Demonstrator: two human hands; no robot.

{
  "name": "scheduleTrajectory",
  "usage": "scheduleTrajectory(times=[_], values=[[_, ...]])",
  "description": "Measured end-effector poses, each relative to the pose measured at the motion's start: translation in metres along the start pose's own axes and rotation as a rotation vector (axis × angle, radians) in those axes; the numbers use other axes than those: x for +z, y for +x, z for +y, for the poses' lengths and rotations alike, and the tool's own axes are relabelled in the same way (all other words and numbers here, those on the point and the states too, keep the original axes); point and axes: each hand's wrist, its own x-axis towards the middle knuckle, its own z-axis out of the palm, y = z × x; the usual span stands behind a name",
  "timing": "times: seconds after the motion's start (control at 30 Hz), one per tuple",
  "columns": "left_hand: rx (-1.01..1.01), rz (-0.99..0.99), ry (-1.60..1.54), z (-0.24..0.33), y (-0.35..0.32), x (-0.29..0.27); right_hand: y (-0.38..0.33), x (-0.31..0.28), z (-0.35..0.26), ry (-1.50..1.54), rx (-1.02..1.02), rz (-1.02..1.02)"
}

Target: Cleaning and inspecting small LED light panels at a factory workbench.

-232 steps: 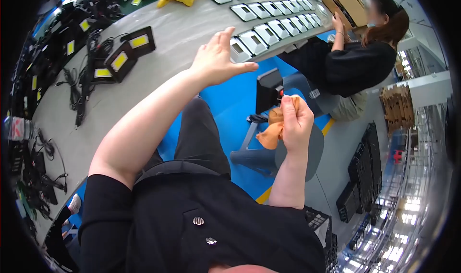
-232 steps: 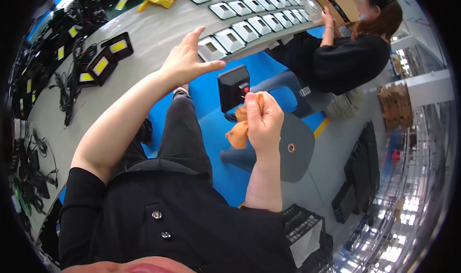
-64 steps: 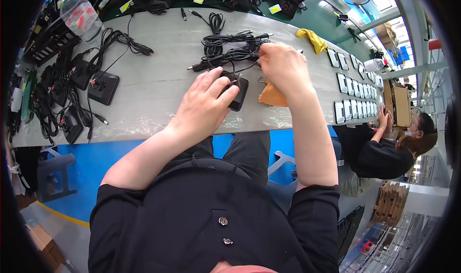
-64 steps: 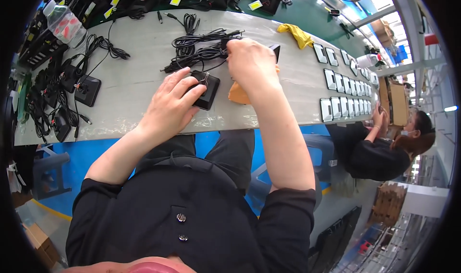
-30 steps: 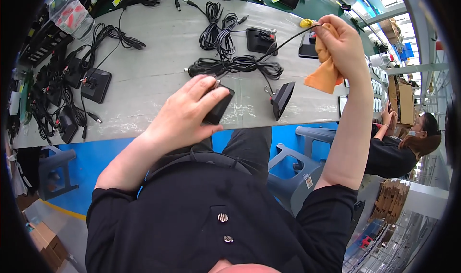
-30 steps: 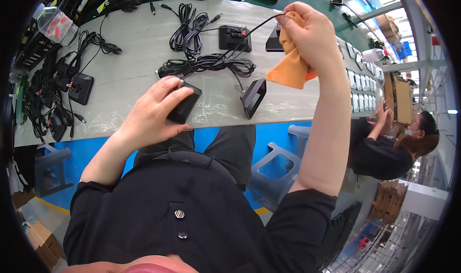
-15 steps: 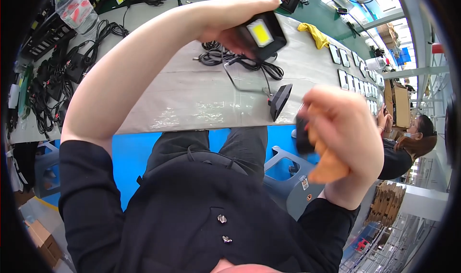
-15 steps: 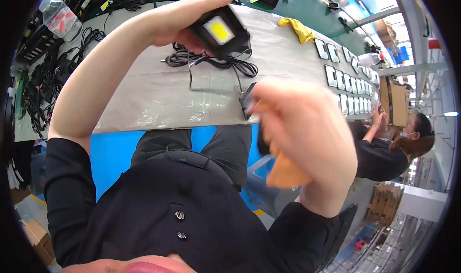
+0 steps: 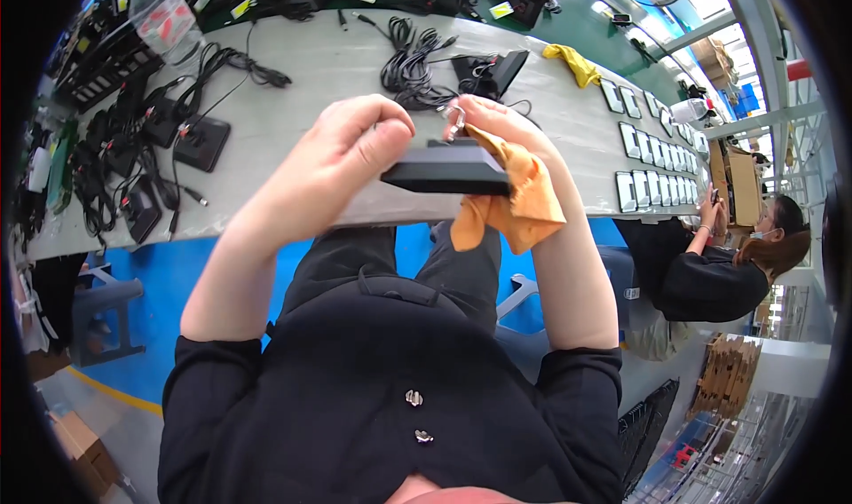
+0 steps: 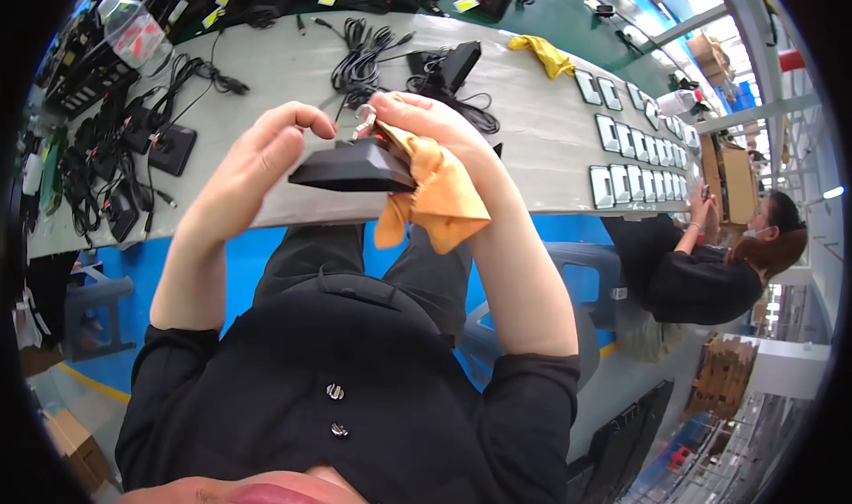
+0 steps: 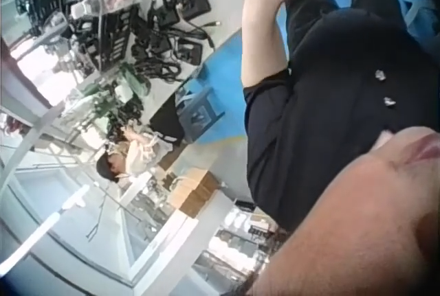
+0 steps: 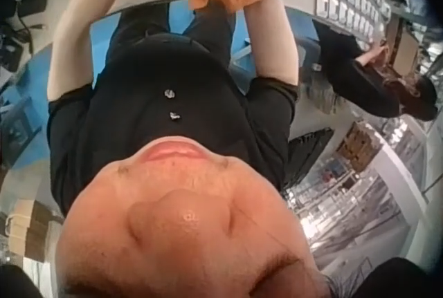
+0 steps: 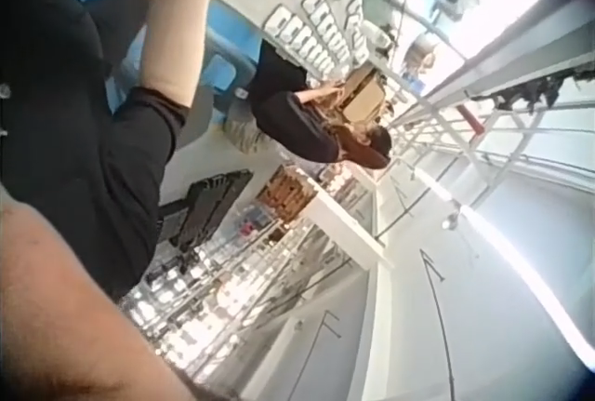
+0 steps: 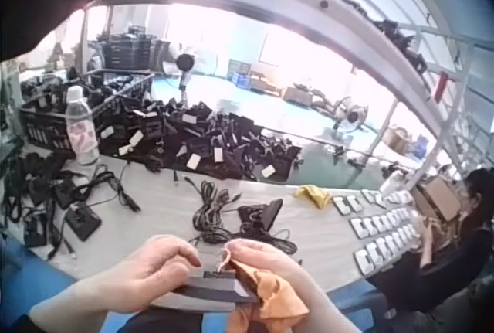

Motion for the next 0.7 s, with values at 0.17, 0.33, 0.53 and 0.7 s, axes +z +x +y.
scheduleTrajectory(times=[0.17,0.33,0.53,0.7], values=[[0.111,0.121,0.36,0.006,-0.024,0.001,0.023,0.016,0.01,-0.147,0.043,-0.153],[-0.051,0.098,0.371,0.012,-0.044,-0.011,0.039,0.026,0.029,-0.227,-0.059,-0.082],[-0.24,0.014,-0.639,-0.009,-0.042,0.003,0.044,0.03,0.033,-0.374,-0.254,0.134],[-0.462,-0.042,-1.368,-0.022,-0.047,0.002,0.017,0.004,0.01,-0.033,-0.59,0.119]])
